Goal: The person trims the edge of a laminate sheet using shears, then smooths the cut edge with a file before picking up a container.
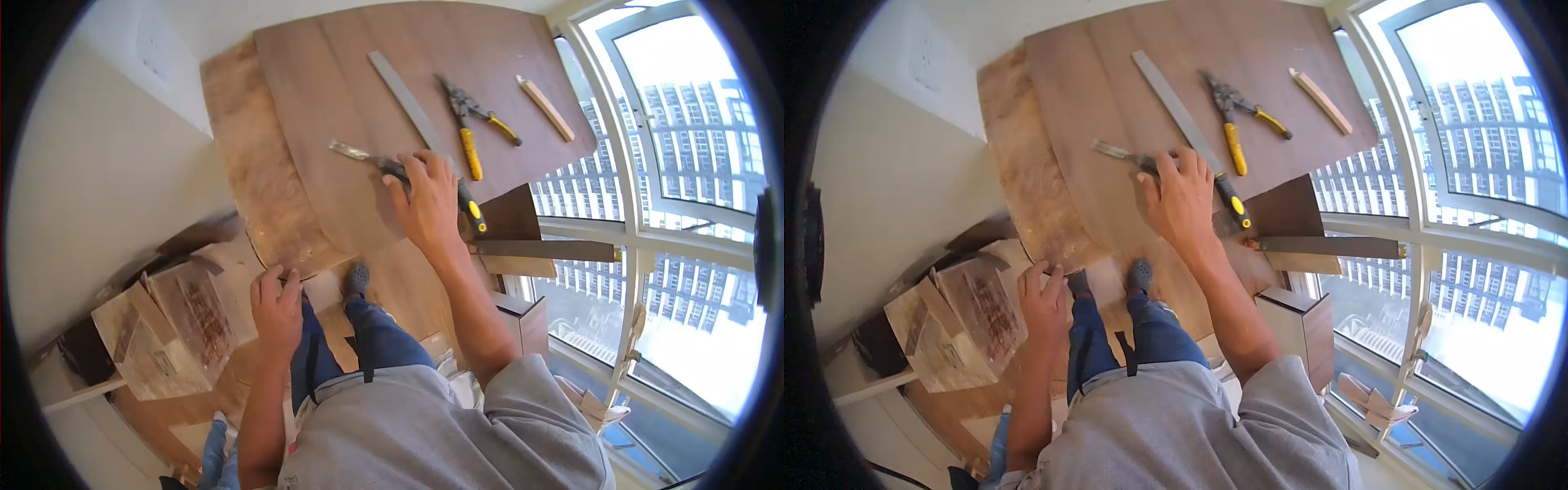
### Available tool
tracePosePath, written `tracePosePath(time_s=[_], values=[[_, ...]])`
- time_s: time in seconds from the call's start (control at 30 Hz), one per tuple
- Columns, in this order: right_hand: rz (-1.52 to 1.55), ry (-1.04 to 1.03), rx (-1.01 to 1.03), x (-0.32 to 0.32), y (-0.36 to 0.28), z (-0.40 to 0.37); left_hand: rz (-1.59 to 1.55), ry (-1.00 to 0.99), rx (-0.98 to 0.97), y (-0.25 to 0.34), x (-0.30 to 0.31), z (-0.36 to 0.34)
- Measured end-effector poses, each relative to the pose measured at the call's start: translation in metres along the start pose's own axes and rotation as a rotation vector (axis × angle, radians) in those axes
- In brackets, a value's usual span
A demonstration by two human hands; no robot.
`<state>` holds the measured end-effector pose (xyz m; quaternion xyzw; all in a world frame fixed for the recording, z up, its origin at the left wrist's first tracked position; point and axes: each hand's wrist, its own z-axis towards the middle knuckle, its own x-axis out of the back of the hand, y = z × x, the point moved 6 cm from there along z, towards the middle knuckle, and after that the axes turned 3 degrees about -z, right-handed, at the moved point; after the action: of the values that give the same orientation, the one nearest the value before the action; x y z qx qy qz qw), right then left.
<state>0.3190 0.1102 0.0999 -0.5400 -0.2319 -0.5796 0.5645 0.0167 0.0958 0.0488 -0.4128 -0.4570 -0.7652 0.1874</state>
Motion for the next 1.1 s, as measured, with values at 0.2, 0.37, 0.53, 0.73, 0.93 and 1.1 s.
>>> tracePosePath(time_s=[0.2,0.37,0.53,0.73,0.93,1.1], values=[[-0.011,-0.005,-0.066,0.043,0.055,-0.027,0.083,-0.092,-0.472,-0.002,0.004,0.008],[-0.046,-0.057,-0.147,0.067,0.097,-0.035,0.106,-0.300,-0.545,-0.005,-0.003,0.018],[0.004,-0.094,-0.131,0.075,0.117,-0.040,0.142,-0.452,-0.566,0.005,-0.001,0.037],[0.040,-0.108,-0.105,0.071,0.128,-0.024,0.294,-0.617,-0.602,0.010,-0.001,0.045],[0.082,-0.113,-0.120,0.059,0.146,0.002,0.268,-0.661,-0.534,0.017,-0.003,0.053],[0.078,-0.011,-0.037,0.051,0.152,0.033,0.170,-0.583,-0.333,0.011,0.004,0.056]])
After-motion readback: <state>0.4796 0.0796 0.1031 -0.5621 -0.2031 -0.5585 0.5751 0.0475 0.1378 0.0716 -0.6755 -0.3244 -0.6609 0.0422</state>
